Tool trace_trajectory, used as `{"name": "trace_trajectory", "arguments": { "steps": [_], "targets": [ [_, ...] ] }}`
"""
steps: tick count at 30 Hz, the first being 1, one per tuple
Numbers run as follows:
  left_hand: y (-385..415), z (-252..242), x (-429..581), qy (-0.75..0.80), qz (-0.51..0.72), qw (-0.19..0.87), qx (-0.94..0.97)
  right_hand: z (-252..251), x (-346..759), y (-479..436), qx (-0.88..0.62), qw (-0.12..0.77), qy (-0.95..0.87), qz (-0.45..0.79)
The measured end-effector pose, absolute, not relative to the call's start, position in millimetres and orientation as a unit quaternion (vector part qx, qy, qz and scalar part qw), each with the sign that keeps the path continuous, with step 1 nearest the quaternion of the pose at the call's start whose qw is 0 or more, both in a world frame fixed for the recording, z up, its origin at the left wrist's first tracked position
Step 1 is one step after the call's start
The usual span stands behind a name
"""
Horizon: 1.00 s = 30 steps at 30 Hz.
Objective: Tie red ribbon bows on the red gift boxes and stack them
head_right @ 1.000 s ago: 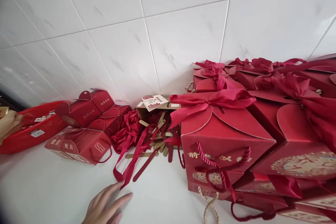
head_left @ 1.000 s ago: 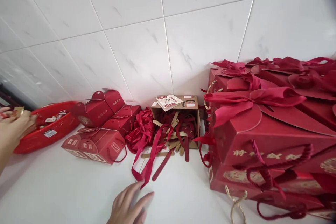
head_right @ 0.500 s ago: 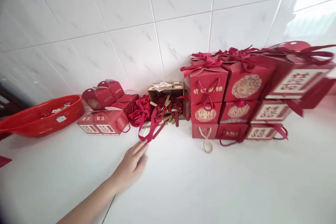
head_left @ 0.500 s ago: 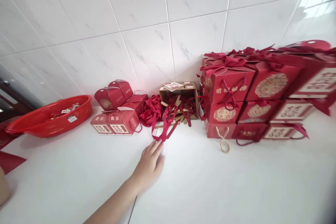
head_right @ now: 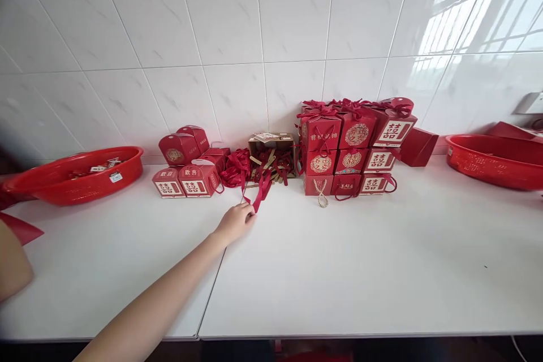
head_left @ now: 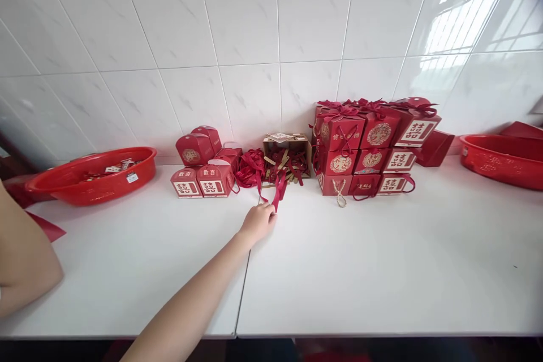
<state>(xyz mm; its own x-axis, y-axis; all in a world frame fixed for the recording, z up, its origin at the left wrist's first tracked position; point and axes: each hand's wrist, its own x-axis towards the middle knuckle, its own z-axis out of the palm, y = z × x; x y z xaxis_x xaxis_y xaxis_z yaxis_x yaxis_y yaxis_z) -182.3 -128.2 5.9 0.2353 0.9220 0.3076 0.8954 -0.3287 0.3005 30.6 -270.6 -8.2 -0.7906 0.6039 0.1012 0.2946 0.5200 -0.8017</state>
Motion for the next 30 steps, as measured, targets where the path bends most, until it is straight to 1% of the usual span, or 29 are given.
{"name": "trace_trajectory", "arguments": {
  "steps": [3, 6, 8, 10, 14, 16, 18, 21, 24, 26, 27, 29, 30],
  "targets": [
    [-124.3, 2.1, -185.5, 0.590, 0.249, 0.060, 0.766, 26.1, 67.9, -267.5, -0.263, 0.194, -0.859, 0.393],
    [-123.5, 1.1, -187.4, 0.587, 0.288, 0.088, 0.752, 53.9, 80.7, -234.9, -0.268, 0.197, -0.869, 0.366],
    [-127.4, 4.9, -185.8, 0.567, 0.315, 0.110, 0.753, 59.2, 73.4, -199.8, -0.291, 0.225, -0.884, 0.289],
    [-135.5, 12.7, -181.5, 0.533, 0.340, 0.138, 0.762, 53.8, 58.5, -162.7, -0.314, 0.271, -0.872, 0.260],
    [-156.3, 31.5, -168.8, 0.466, 0.373, 0.213, 0.773, 37.0, 28.4, -110.0, -0.279, 0.295, -0.867, 0.288],
    [-162.6, 37.2, -164.7, 0.457, 0.390, 0.241, 0.762, 36.5, 19.2, -97.6, -0.255, 0.302, -0.861, 0.321],
    [-162.5, 39.0, -165.9, 0.466, 0.414, 0.247, 0.742, 42.5, 15.0, -90.5, -0.226, 0.298, -0.854, 0.360],
    [-149.3, 39.4, -183.0, 0.520, 0.461, 0.201, 0.691, 60.9, 18.6, -82.5, -0.194, 0.290, -0.840, 0.415],
    [-125.9, 45.9, -220.8, 0.618, 0.508, 0.083, 0.594, 88.2, 36.1, -77.8, -0.197, 0.323, -0.809, 0.450],
    [-109.5, 55.2, -252.7, 0.689, 0.511, -0.004, 0.514, 110.6, 57.8, -79.7, -0.209, 0.378, -0.767, 0.474],
    [-101.9, 60.7, -268.5, 0.720, 0.497, -0.034, 0.483, 122.2, 71.8, -82.4, -0.219, 0.432, -0.720, 0.498],
    [-88.8, 71.3, -295.9, 0.775, 0.452, -0.068, 0.436, 144.1, 105.0, -90.3, -0.213, 0.534, -0.630, 0.522],
    [-83.4, 75.6, -306.4, 0.797, 0.427, -0.073, 0.421, 153.2, 122.9, -94.5, -0.203, 0.579, -0.601, 0.513]
  ]
}}
